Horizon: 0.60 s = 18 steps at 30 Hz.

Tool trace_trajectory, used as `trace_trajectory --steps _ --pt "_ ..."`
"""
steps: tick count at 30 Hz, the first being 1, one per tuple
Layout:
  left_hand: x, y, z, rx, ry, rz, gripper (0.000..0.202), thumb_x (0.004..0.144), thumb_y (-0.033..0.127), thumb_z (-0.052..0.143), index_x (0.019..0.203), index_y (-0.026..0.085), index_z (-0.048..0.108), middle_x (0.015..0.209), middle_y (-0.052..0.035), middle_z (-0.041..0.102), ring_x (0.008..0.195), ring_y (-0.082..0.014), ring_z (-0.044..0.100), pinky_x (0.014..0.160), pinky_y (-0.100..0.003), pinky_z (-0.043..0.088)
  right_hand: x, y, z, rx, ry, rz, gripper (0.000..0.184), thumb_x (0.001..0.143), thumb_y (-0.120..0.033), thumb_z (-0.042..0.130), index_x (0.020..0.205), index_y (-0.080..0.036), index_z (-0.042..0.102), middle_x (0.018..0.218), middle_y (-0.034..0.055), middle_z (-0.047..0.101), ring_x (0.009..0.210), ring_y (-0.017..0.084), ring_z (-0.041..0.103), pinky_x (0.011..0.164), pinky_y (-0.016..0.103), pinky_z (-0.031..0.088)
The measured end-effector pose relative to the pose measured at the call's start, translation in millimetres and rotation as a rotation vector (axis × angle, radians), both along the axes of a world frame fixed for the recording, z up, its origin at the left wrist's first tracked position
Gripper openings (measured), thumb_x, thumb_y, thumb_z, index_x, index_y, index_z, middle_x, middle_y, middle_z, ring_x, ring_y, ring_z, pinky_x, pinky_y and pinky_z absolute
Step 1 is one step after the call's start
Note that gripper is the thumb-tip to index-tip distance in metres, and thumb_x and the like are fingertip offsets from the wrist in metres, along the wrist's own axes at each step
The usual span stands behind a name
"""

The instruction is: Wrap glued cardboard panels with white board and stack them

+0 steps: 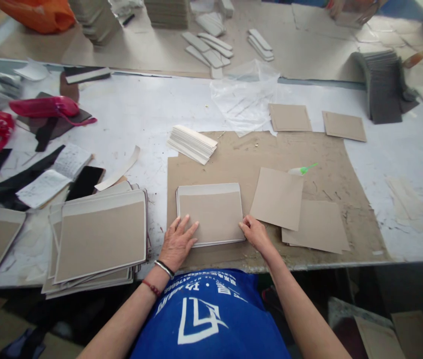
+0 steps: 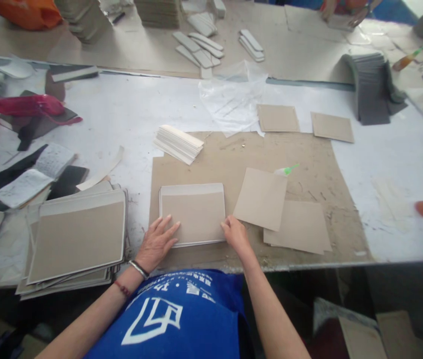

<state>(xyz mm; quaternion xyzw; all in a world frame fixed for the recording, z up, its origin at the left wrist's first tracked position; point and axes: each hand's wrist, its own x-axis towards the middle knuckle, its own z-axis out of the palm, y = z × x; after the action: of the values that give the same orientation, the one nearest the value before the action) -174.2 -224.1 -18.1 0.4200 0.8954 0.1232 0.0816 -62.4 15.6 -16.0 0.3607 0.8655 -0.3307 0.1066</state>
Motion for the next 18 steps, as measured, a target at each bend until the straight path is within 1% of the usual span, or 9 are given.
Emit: trace_trajectory --steps 3,6,10,13,15,17,18 --pt "-0.2 0.7 3.9 -0.038 -0.033 0.018 0.043 0.077 0.027 0.055 0.12 0.032 0.049 0.132 -0.005 0.042 0.121 -0.0273 0.032 0.095 -0.044 0.037 -0.4 1.7 -2.1 0.008 -0.049 -0.024 0.017 0.074 -0.034 0.045 0.065 -0.02 0.048 0.062 0.0005 0.056 0.061 0.015 0.05 0.057 0.024 0.032" --pt "0.4 2.0 6.9 -0.054 -0.057 0.031 0.047 0.076 0.026 0.058 0.12 0.034 0.048 0.132 -0.0035 0.041 0.121 -0.0268 0.032 0.095 -0.043 0.037 -1.7 4.1 -0.7 0.022 -0.092 -0.027 0.021 0.074 -0.036 0.046 0.063 -0.019 0.051 0.06 0.0022 0.059 0.06 0.016 0.053 0.056 0.025 0.032" --pt "0.6 4.4 7.1 -0.082 -0.054 0.044 0.048 0.076 0.026 0.058 0.121 0.035 0.046 0.134 -0.0026 0.04 0.122 -0.0272 0.032 0.094 -0.043 0.037 -3.6 6.1 4.7 0.013 -0.165 0.002 0.026 0.075 -0.038 0.046 0.059 -0.019 0.052 0.057 0.003 0.06 0.06 0.017 0.055 0.057 0.025 0.034" --pt "-1.6 2.0 5.2 -0.099 -0.033 0.054 0.047 0.076 0.026 0.057 0.121 0.035 0.047 0.133 -0.0027 0.042 0.121 -0.0274 0.034 0.093 -0.043 0.038 -9.5 4.5 8.8 0.026 -0.229 0.043 0.025 0.077 -0.038 0.046 0.061 -0.019 0.051 0.059 0.0036 0.06 0.062 0.018 0.056 0.059 0.026 0.036" --pt "-1.6 -2.0 7.1 -0.098 -0.018 0.044 0.047 0.076 0.026 0.057 0.12 0.035 0.048 0.132 -0.0024 0.044 0.121 -0.0267 0.036 0.093 -0.041 0.039 -16.4 1.0 17.6 0.128 -0.259 0.041 0.021 0.079 -0.035 0.046 0.067 -0.018 0.053 0.067 0.0069 0.062 0.067 0.02 0.058 0.06 0.029 0.038" --pt "0.8 -4.5 12.9 -0.068 -0.01 0.032 0.046 0.075 0.025 0.057 0.119 0.038 0.049 0.13 0.0005 0.046 0.119 -0.0248 0.039 0.092 -0.038 0.041 -23.6 -5.6 36.9 0.256 -0.216 0.009 0.018 0.081 -0.03 0.043 0.079 -0.017 0.056 0.079 0.0126 0.063 0.074 0.023 0.058 0.064 0.033 0.039" --pt "1.9 -3.4 15.8 -0.039 -0.005 0.033 0.047 0.074 0.025 0.056 0.117 0.041 0.05 0.129 0.0039 0.048 0.119 -0.0229 0.041 0.092 -0.036 0.041 -27.0 -10.1 49.8 0.264 -0.121 0.016 0.021 0.083 -0.027 0.038 0.085 -0.017 0.056 0.085 0.0146 0.063 0.078 0.024 0.058 0.066 0.035 0.04"
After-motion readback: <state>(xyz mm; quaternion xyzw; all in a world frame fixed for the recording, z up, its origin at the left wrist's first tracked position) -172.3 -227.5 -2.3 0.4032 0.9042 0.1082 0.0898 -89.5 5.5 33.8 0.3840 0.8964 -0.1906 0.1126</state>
